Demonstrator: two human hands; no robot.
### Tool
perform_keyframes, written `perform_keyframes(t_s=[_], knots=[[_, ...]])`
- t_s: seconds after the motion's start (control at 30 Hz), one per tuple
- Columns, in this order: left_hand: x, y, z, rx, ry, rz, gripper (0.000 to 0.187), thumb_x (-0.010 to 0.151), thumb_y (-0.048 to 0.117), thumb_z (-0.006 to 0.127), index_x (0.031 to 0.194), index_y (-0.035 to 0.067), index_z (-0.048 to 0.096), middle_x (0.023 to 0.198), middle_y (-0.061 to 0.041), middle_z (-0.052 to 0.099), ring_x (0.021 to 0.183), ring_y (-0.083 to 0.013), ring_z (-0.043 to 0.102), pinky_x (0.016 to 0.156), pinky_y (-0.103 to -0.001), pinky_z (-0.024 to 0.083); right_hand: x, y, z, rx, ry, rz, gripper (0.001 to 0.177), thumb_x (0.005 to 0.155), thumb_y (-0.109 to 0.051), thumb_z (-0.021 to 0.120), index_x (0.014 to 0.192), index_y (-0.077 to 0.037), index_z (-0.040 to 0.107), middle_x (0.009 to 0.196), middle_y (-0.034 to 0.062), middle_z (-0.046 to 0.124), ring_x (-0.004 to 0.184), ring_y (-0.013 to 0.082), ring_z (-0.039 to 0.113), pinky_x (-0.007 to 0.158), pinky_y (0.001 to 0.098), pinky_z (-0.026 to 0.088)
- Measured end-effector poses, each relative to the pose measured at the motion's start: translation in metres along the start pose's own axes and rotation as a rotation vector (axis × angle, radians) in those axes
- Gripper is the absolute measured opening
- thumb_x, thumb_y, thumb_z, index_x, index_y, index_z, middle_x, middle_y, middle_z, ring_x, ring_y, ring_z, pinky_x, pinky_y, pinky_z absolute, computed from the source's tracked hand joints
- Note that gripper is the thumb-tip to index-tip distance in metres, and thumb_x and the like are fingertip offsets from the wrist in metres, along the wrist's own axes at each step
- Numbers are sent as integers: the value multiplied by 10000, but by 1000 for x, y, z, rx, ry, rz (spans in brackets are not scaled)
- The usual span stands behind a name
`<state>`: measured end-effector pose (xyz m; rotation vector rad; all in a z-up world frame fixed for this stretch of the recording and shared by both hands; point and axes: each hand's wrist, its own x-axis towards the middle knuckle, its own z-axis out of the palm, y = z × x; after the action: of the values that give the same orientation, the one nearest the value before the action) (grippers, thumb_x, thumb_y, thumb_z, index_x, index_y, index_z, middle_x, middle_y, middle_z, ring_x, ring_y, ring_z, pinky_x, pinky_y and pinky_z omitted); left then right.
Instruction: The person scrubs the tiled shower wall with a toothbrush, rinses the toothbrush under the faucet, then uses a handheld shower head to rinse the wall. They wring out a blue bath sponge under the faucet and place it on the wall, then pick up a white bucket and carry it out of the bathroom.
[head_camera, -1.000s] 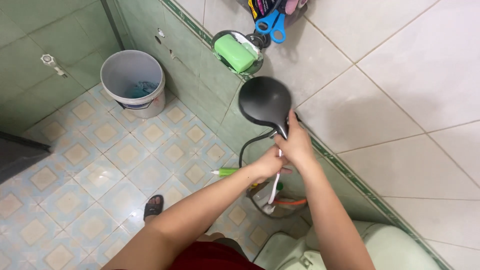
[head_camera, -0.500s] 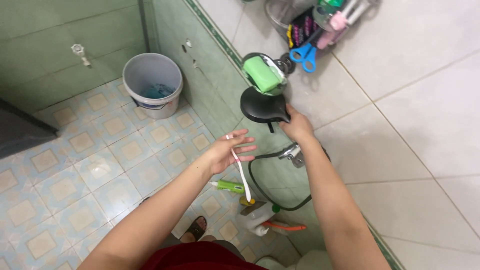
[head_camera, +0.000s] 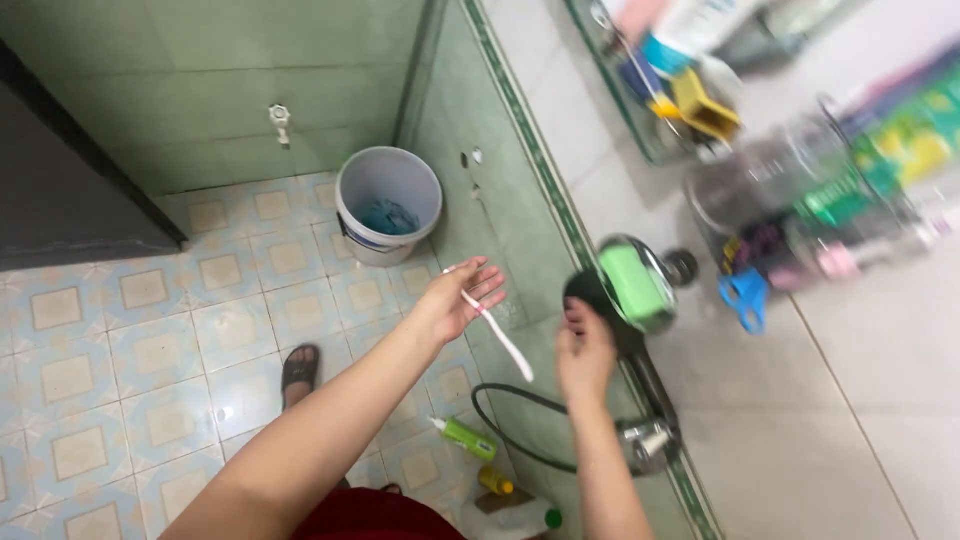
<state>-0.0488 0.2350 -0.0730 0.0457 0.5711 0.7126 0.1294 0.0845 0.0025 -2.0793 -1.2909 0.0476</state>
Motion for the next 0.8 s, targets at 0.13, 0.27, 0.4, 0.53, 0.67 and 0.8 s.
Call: perform_keyframes(t_s=[0.13,0.27,0.4,0.53,0.67,0.8], knots=[[80,46,-20,-183,66,27,242,1035,161,507,1229,21,542,1147,-167,643,1121,-328,659,990,-549,576,38,-101,56,124,-261,-216,339,948,-196,676,1270,-88,672,1084,134,717,961,297,708,792,388,569],[118,127,-16,-229,93,25,249,1039,190,537,1227,27,517,1154,-159,636,1127,-320,655,988,-532,567,102,-143,137,-127,-461,-152,353,986,-222,655,1330,-142,673,1010,163,729,931,318,704,787,405,541],[143,203,-7,-17,62,50,387,1010,207,605,1353,64,498,1310,-111,608,1233,-277,582,1059,-461,497,175,-111,224,103,-410,-68,436,1026,-143,572,1462,-143,584,1018,144,686,878,224,670,743,345,534],[176,222,-45,80,105,-53,560,981,279,571,1496,119,421,1486,-82,532,1376,-251,489,1142,-439,399,236,-135,252,242,-315,246,526,1018,-55,494,1530,-171,533,823,17,589,680,97,516,617,253,473],[212,217,-83,46,111,-100,604,994,338,521,1534,89,417,1517,-101,526,1405,-251,474,1156,-434,383,291,-44,309,190,-177,219,485,1046,-20,488,1514,-131,548,851,-14,567,695,76,474,623,217,441],[231,210,-110,12,193,-162,606,1006,350,496,1533,62,412,1516,-116,532,1408,-257,479,1160,-434,384,309,34,371,638,-13,363,464,1079,-4,485,1536,-44,555,997,-7,535,803,69,463,712,188,409]])
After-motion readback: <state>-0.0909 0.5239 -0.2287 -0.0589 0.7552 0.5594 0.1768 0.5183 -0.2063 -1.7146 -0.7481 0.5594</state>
